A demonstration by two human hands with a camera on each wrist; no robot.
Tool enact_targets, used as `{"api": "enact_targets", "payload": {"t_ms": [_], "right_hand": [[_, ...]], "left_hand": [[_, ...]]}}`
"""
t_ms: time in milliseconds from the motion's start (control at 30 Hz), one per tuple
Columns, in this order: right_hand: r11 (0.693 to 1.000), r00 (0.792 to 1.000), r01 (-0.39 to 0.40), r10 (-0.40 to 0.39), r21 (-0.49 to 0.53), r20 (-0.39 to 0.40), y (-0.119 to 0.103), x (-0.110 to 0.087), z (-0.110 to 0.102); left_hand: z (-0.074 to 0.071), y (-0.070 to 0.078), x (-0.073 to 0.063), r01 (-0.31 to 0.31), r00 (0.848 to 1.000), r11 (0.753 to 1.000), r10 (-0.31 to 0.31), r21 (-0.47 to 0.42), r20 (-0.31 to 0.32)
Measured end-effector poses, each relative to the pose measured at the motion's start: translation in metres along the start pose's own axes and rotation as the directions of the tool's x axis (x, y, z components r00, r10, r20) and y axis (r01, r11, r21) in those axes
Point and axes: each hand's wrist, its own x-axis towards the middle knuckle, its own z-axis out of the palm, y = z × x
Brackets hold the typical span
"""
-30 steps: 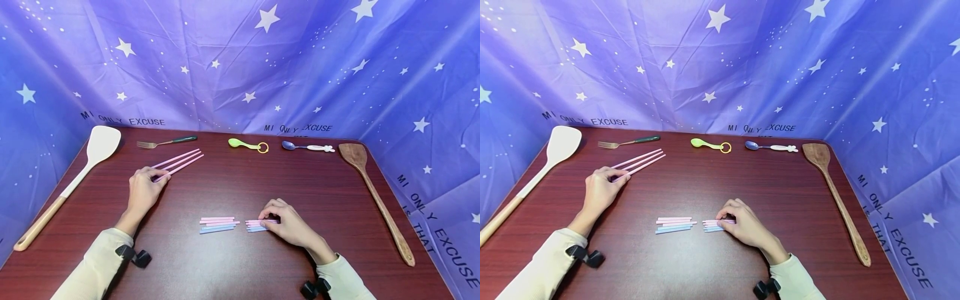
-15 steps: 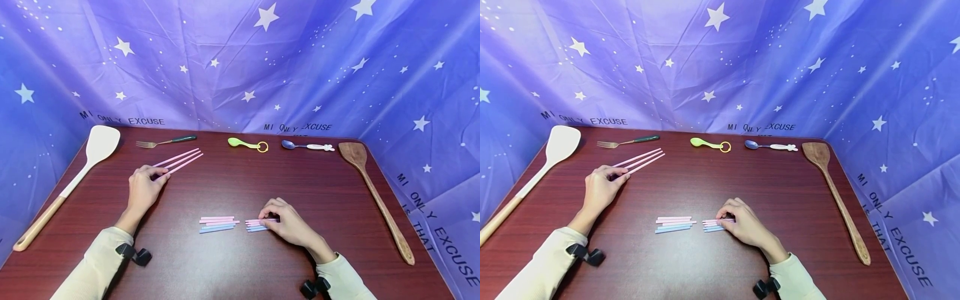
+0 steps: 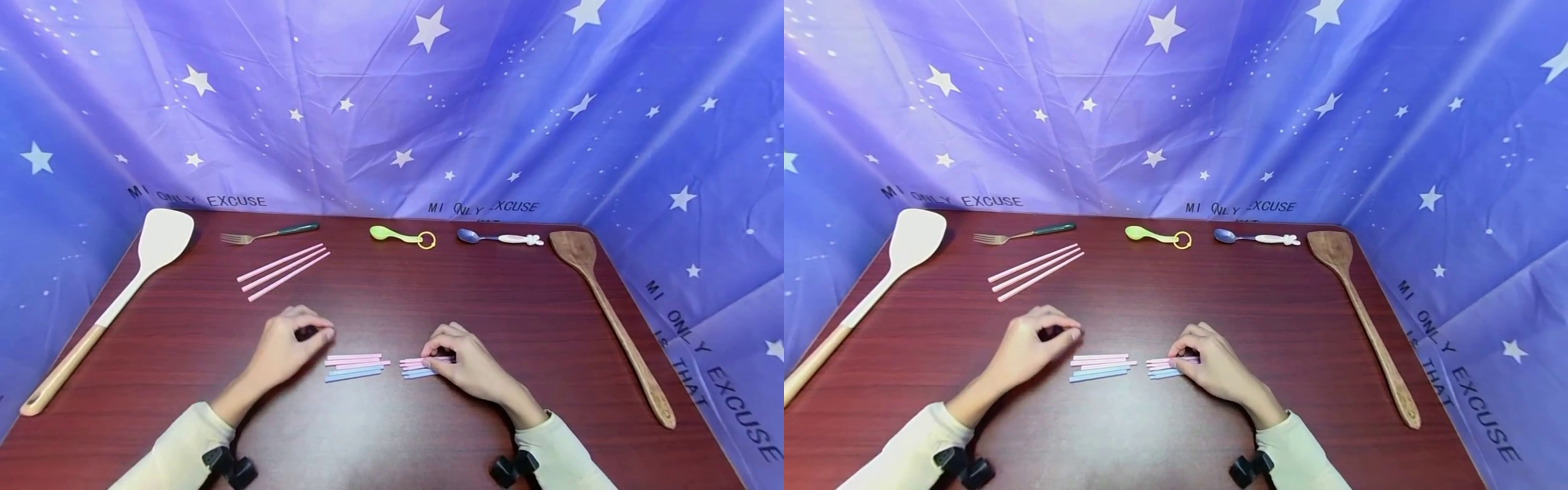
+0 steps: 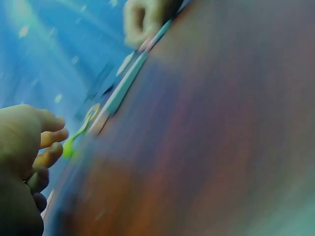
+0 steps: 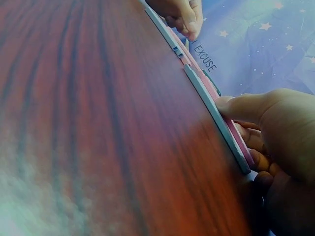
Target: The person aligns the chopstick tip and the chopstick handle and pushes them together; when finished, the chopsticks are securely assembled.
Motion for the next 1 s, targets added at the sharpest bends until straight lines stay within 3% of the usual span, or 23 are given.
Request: {"api": "enact_targets", "payload": {"t_ms": [67,200,500,1000], "right_hand": [[1.000,1.000,0.004,-0.004,0.002,0.002,-0.001,0.001,0.001],[1.000,1.000,0.024,-0.024,0.002,-0.005,-0.001,0.002,0.001],[1.000,1.000,0.020,-0.020,-0.007,-0.002,-0.001,0.001,-0.001],[1.000,1.000,0.013,-0.013,0.008,-0.002,0.000,0.000,0.001]], "left_hand": [[0.005,0.009,-0.006,-0.005,0.998,1.000,0.005,0.006,0.060],[0.014,0.019,-0.015,-0.009,0.993,1.000,0.007,0.018,0.119],[0.022,0.027,-0.021,0.042,0.988,0.999,-0.045,0.023,0.147],[0.017,0.031,-0.017,0.097,0.972,0.995,-0.099,0.019,0.214]]}}
